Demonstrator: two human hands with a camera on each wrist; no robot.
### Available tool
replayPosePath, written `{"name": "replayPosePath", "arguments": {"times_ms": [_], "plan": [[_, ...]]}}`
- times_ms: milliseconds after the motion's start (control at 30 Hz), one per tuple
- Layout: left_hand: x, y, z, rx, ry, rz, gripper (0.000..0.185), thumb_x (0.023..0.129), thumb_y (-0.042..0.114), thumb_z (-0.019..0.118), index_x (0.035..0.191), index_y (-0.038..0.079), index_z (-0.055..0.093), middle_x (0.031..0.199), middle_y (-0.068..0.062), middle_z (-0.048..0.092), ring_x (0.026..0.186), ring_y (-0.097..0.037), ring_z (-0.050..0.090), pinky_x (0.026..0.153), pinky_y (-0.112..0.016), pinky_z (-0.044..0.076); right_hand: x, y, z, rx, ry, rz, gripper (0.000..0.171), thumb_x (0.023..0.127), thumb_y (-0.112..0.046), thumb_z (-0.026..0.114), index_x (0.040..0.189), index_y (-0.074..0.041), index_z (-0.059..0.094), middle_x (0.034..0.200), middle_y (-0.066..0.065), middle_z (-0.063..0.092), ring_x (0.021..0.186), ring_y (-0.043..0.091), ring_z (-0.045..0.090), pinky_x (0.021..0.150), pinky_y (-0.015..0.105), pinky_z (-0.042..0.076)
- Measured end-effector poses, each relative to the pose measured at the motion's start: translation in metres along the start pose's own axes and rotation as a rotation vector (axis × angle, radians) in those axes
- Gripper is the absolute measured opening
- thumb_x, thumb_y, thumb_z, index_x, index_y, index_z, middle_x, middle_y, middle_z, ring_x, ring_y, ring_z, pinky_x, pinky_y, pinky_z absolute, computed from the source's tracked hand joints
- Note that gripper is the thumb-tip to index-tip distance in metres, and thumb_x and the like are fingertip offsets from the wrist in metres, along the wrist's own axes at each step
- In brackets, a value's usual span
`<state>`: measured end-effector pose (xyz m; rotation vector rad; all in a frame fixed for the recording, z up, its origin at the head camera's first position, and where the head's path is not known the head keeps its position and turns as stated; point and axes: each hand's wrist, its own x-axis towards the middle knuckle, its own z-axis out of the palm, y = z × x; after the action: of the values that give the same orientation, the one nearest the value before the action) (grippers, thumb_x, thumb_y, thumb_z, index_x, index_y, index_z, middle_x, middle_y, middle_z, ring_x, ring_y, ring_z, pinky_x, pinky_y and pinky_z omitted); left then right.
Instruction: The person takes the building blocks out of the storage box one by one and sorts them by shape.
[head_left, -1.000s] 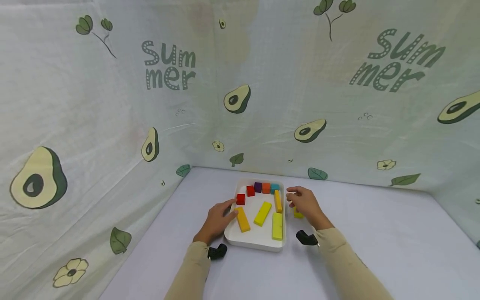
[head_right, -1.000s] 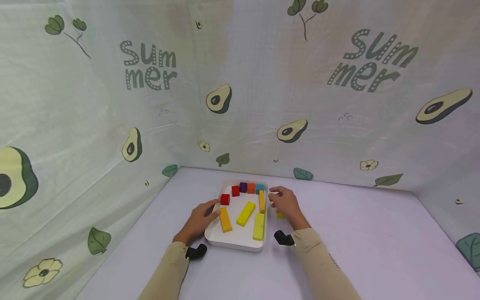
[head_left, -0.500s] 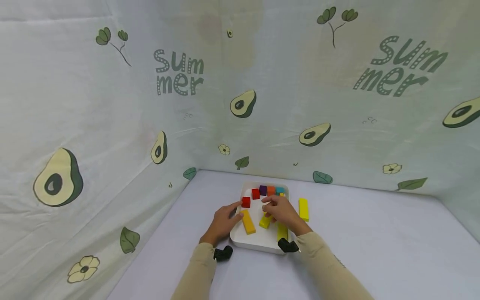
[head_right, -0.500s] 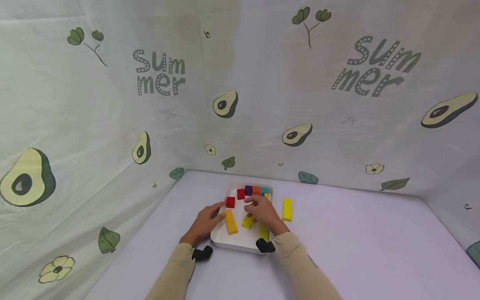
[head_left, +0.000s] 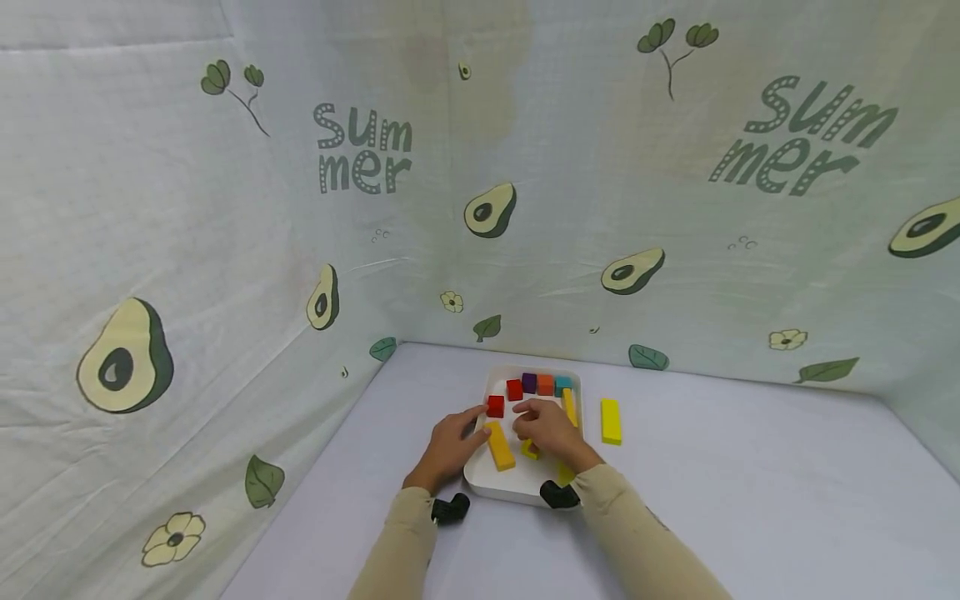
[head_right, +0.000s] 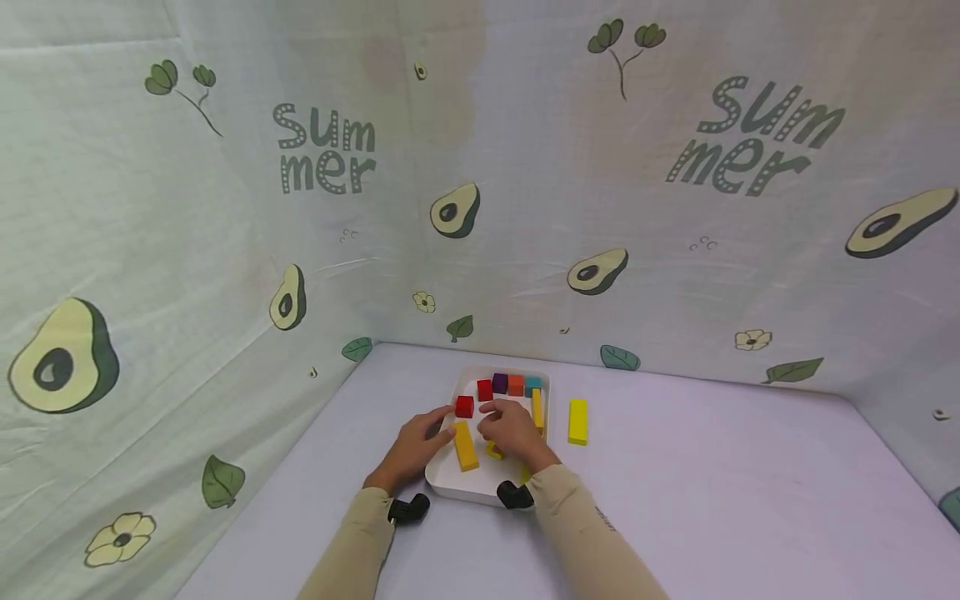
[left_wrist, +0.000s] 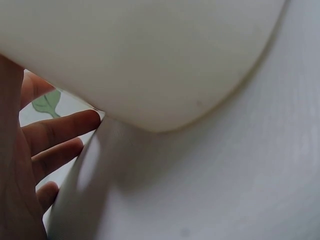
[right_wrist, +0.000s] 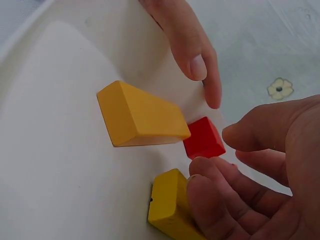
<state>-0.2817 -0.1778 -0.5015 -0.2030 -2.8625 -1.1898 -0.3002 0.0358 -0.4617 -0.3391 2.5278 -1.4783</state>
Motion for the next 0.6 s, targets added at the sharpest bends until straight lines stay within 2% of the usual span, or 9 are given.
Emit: {"name": "replayPosePath", "arguments": {"times_ms": [300,600], "plan": [[0.001,-0.001,0.0,0.029,0.002,0.036,0.053,0.098,0.048,0.058,0.148,0.03,0.051,0.148,-0.003,0.051,0.134,-0.033,0.044,0.11,-0.063,0.033,0.007,-0.011,0.006,-0.105,-0.032,0.033,0.041,0.092,-0.016,0.072,0.129,-0.003,0.063,0.099,0.008,0.069,0.074,0.021,0.064,0.064,0.03,0.058],[0.002,-0.002,0.001,0.032,0.004,0.035,0.053,0.099,0.047,0.058,0.148,0.028,0.052,0.148,-0.004,0.051,0.135,-0.034,0.044,0.11,-0.062,0.033,0.013,-0.017,0.016,-0.212,-0.058,0.059,0.044,0.088,-0.015,0.075,0.129,-0.003,0.063,0.096,0.008,0.066,0.073,0.022,0.061,0.065,0.031,0.058]]}}
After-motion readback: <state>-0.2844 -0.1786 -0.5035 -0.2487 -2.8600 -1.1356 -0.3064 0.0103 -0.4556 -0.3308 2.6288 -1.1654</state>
